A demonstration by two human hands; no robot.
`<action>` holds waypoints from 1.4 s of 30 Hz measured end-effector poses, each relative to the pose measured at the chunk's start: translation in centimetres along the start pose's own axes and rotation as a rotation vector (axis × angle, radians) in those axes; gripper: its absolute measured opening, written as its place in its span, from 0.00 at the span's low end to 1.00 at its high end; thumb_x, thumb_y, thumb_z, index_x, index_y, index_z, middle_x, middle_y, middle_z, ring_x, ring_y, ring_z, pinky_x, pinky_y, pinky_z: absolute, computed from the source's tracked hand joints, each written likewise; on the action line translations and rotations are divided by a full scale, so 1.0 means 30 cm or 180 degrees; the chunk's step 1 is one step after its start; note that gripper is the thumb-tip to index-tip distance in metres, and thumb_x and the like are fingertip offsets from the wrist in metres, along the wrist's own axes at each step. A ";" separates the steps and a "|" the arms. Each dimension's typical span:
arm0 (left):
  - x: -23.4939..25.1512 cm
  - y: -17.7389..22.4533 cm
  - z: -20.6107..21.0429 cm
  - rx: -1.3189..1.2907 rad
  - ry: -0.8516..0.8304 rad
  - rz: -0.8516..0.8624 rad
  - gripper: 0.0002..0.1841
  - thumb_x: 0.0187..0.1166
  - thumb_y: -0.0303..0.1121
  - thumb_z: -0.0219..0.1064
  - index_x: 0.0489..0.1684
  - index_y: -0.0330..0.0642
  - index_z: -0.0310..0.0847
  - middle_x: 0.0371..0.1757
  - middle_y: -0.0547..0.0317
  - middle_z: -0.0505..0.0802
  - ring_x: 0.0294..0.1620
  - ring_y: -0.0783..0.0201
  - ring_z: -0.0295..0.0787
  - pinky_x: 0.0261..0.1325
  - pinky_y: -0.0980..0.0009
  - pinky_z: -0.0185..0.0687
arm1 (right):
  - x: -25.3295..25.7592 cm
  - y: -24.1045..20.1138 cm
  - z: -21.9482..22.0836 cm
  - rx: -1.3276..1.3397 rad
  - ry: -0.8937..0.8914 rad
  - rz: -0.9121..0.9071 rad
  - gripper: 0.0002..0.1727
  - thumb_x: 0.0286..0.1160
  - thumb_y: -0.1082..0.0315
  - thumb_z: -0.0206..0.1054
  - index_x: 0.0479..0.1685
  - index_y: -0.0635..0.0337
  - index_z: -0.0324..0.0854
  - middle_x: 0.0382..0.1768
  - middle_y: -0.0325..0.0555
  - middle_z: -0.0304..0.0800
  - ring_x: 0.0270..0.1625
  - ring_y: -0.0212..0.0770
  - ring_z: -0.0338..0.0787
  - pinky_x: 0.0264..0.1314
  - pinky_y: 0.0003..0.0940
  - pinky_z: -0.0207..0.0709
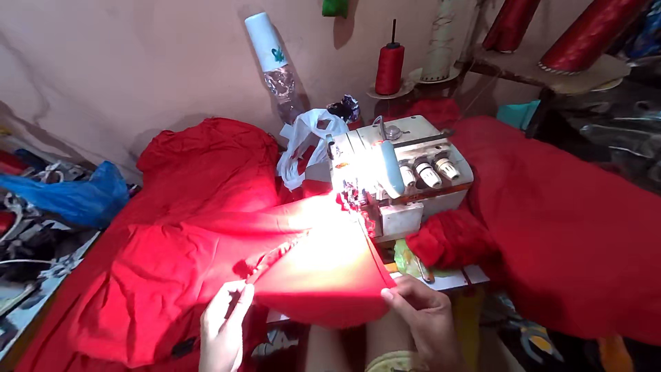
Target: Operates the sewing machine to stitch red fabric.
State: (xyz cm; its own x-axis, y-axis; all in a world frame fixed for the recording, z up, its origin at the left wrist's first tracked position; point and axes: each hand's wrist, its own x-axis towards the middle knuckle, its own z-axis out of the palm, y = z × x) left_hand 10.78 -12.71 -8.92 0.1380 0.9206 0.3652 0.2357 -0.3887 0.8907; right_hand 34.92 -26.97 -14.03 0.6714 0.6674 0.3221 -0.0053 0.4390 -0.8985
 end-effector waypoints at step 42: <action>-0.446 -0.296 0.297 0.0854 -0.0109 -0.0619 0.18 0.83 0.22 0.54 0.32 0.10 0.82 0.36 0.28 0.90 0.48 0.53 0.90 0.62 0.62 0.80 | -0.300 0.195 -0.007 -0.1044 -0.0045 0.0833 0.14 0.77 0.75 0.61 0.29 0.76 0.88 0.36 0.49 0.93 0.44 0.23 0.89 0.54 0.18 0.82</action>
State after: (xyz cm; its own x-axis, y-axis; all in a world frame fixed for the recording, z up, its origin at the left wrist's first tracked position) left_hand 15.42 -21.90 -24.13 0.0967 0.9785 0.1820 0.5052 -0.2059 0.8381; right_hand 29.01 -30.53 -22.25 0.6684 0.7403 0.0724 0.0634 0.0403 -0.9972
